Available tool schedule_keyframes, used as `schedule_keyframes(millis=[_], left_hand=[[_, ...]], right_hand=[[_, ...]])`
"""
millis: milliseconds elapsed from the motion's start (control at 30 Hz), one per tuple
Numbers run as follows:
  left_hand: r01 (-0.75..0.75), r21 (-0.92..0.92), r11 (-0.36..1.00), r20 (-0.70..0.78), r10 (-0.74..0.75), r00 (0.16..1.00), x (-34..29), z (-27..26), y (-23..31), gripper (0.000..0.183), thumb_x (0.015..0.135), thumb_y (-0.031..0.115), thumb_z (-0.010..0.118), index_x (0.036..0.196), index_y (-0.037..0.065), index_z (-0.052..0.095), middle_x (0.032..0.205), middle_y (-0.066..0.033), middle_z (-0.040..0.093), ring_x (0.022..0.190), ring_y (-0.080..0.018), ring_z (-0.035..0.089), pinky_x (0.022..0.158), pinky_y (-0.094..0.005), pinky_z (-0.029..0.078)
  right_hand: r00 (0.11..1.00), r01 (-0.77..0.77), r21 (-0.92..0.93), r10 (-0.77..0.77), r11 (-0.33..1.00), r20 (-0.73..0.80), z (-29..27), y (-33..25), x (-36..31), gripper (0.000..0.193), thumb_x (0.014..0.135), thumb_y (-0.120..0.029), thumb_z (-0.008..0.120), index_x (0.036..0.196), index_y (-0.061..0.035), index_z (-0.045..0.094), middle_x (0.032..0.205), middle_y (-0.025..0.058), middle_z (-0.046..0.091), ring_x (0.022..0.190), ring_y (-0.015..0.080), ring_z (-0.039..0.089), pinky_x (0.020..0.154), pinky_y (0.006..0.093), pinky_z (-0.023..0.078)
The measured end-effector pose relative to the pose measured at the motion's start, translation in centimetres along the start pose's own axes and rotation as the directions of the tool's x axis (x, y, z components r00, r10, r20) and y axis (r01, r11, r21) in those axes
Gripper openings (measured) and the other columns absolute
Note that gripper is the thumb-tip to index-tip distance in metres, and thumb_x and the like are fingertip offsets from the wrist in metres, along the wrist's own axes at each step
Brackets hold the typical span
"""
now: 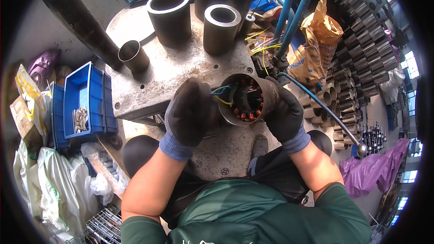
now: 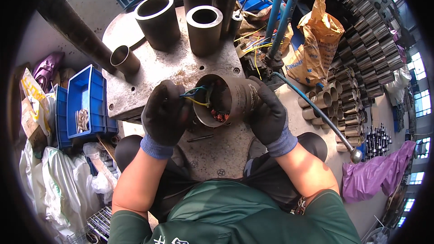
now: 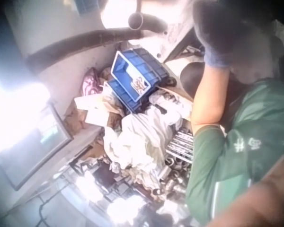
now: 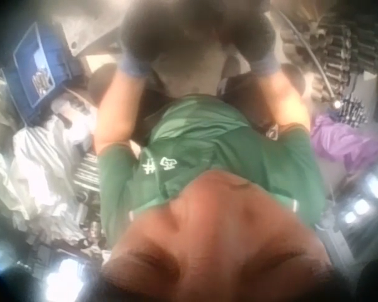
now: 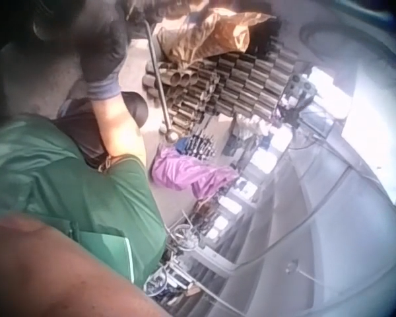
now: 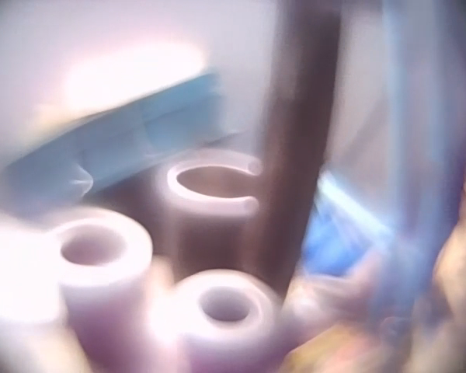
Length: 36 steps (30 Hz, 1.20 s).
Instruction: The person uses a press machine to insert cylindrical components into metal tubes by placing a tube onto the press, positioning a component inside it, and lowering the press arm. The person then removes the assembled units and places them into a metal storage bin.
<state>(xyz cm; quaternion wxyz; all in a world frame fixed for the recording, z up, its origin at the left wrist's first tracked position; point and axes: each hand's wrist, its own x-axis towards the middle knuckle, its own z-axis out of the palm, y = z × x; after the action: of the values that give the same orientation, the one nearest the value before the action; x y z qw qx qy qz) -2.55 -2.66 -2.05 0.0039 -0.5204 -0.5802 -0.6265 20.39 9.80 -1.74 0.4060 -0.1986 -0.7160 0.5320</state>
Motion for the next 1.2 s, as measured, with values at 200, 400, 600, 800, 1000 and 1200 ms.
schedule_keyframes(millis=[200,400,600,800,1000,1200], left_hand=[[0.236,-0.111,0.965,0.191,-0.213,0.958,3.6,-2.2,3.0,0.031,0.088,-0.003,0.072,0.118,-0.002,0.064,0.106,-0.0089,0.065,0.087,-0.0167,0.065,0.079,-0.0281,0.055],[0.636,-0.701,0.323,0.319,-0.656,0.685,4.9,-2.9,3.7,0.029,0.105,0.023,0.062,0.122,0.0,0.065,0.078,-0.004,0.066,0.058,-0.011,0.061,0.053,-0.0236,0.049],[0.499,-0.833,0.238,0.159,-0.761,0.628,4.1,-1.1,0.3,0.032,0.105,0.029,0.057,0.124,0.005,0.065,0.083,-0.007,0.066,0.076,-0.016,0.064,0.073,-0.0305,0.055],[0.763,-0.646,0.004,0.525,-0.724,0.448,1.8,2.6,0.4,0.028,0.103,0.029,0.058,0.123,0.011,0.064,0.096,-0.0082,0.07,0.087,-0.0209,0.07,0.068,-0.0334,0.056],[0.361,-0.061,0.931,0.55,-0.27,0.79,-0.6,5.5,0.8,0.035,0.1,0.037,0.059,0.118,0.007,0.067,0.111,-0.0168,0.069,0.104,-0.0327,0.068,0.091,-0.0423,0.053],[-0.244,0.283,0.928,0.912,-0.182,0.367,-1.1,5.2,1.6,0.037,0.095,0.038,0.062,0.122,0.015,0.069,0.12,-0.0129,0.068,0.111,-0.0304,0.067,0.092,-0.0471,0.051]], right_hand=[[0.89,-0.403,0.493,0.455,0.771,0.016,-1.3,1.4,0.8,0.046,0.106,-0.018,0.049,0.148,0.0006,0.047,0.146,0.0162,0.056,0.134,0.029,0.056,0.115,0.0464,0.046],[0.753,-0.538,0.725,0.632,0.43,0.184,-0.7,0.4,2.6,0.045,0.107,-0.026,0.051,0.145,-0.0019,0.053,0.142,0.0163,0.061,0.132,0.0306,0.058,0.116,0.0493,0.046],[0.964,-0.255,0.433,0.261,0.864,0.047,-2.3,-1.2,4.7,0.037,0.107,-0.019,0.052,0.138,-0.001,0.059,0.136,0.0142,0.065,0.124,0.0263,0.063,0.108,0.0436,0.051],[0.959,-0.019,0.416,0.134,0.909,-0.249,0.8,-7.1,10.9,0.026,0.1,-0.018,0.067,0.12,-0.0025,0.067,0.112,0.0075,0.072,0.104,0.019,0.07,0.091,0.0345,0.056],[0.976,0.099,0.279,-0.039,0.955,-0.214,6.3,-10.7,17.6,0.024,0.096,-0.02,0.073,0.113,-0.0028,0.07,0.103,0.0068,0.073,0.092,0.0167,0.071,0.082,0.031,0.056],[0.967,0.215,0.157,-0.188,0.964,-0.173,9.5,-10.2,23.4,0.019,0.093,-0.015,0.077,0.106,-0.0002,0.073,0.094,0.0066,0.073,0.08,0.0136,0.069,0.072,0.0266,0.058]])
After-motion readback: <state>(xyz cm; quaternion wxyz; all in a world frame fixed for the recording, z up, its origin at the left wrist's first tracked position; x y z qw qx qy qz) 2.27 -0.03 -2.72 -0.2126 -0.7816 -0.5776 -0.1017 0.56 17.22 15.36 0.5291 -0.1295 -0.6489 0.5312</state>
